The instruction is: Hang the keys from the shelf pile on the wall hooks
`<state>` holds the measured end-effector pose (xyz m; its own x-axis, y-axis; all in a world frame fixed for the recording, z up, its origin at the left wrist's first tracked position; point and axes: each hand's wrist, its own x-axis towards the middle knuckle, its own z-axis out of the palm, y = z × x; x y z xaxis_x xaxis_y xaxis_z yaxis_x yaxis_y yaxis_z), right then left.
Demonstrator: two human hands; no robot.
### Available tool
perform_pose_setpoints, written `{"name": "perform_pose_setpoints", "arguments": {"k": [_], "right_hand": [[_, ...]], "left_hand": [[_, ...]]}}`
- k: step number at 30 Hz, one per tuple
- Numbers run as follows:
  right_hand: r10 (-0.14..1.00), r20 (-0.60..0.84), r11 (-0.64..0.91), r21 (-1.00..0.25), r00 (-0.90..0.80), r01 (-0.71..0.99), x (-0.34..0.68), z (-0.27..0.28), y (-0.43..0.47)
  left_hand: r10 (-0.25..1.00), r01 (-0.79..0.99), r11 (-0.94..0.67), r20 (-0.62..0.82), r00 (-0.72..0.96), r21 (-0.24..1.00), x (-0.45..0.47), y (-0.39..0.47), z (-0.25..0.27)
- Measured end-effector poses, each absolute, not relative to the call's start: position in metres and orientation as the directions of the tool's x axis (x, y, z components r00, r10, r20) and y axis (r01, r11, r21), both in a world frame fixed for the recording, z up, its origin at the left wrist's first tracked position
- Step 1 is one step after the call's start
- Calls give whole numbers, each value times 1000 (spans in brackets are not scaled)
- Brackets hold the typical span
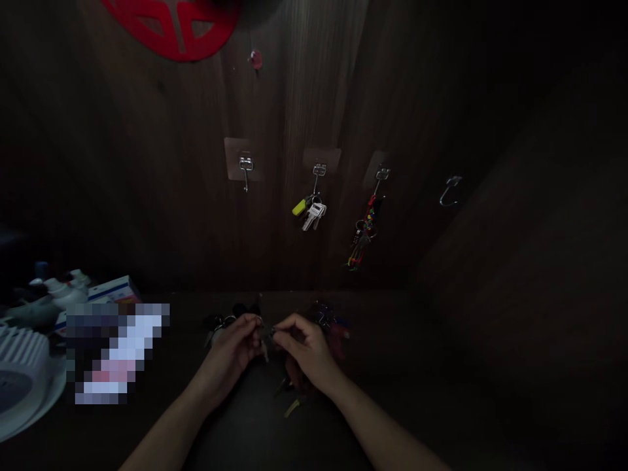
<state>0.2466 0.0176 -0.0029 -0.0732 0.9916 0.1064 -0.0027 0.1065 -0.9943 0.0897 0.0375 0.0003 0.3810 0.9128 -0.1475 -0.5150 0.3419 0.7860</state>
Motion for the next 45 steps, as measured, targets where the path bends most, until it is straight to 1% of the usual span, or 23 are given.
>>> {"name": "perform_pose_setpoints", "arguments": {"k": [3, 6, 10, 12, 17, 20, 22, 24, 26, 29, 32, 35, 37, 43, 45], "right_hand": [[989, 147, 145, -988, -27, -51, 245, -2, 20], [989, 146, 147, -987, 34, -62, 246, -4, 22], [989, 135, 138, -988, 52, -65, 247, -4, 22], [988, 138, 143, -987, 67, -73, 248, -2, 22], [986, 95, 110, -989, 140, -100, 251, -3, 27], [987, 62, 79, -991, 150, -105, 254, -7, 31], [988, 47, 61, -994, 149, -89, 255, -10, 33], [990, 50, 55, -998, 135, -33, 256, -12, 34], [988, 106, 96, -992, 115, 82, 256, -12, 34], [954, 282, 248, -932, 99, 265, 257, -10, 31], [888, 457, 413, -839, 46, 354, 257, -7, 25], [811, 582, 549, -727, -53, 413, 255, -5, 21], [783, 616, 584, -679, -86, 445, 255, -4, 20], [742, 644, 612, -539, -185, 579, 261, -4, 20], [744, 642, 605, -528, -187, 597, 262, -4, 20]], "left_hand": [[906, -483, 357, -171, 387, 799, 91, 37, 0], [907, -417, 330, -162, 389, 847, 91, 36, -2], [932, -210, 201, -120, 342, 957, 91, 35, -4], [941, -110, 154, -111, 320, 982, 92, 35, -2], [948, 1, 132, -127, 292, 991, 93, 34, 4], [945, 64, 77, -94, 312, 995, 93, 34, 4], [945, 98, 30, -60, 322, 995, 93, 34, 3], [942, 104, 11, -45, 333, 995, 93, 33, 3], [939, 62, 43, -62, 340, 997, 93, 32, 3], [947, -54, 118, -96, 306, 992, 93, 30, 3], [953, -117, 155, -117, 280, 981, 93, 31, 4], [945, -97, 157, -121, 305, 983, 92, 32, 4], [939, -59, 138, -112, 326, 989, 92, 33, 5], [943, 55, 66, -80, 322, 996, 94, 28, 12], [941, 98, 37, -68, 332, 995, 95, 26, 15]]}}
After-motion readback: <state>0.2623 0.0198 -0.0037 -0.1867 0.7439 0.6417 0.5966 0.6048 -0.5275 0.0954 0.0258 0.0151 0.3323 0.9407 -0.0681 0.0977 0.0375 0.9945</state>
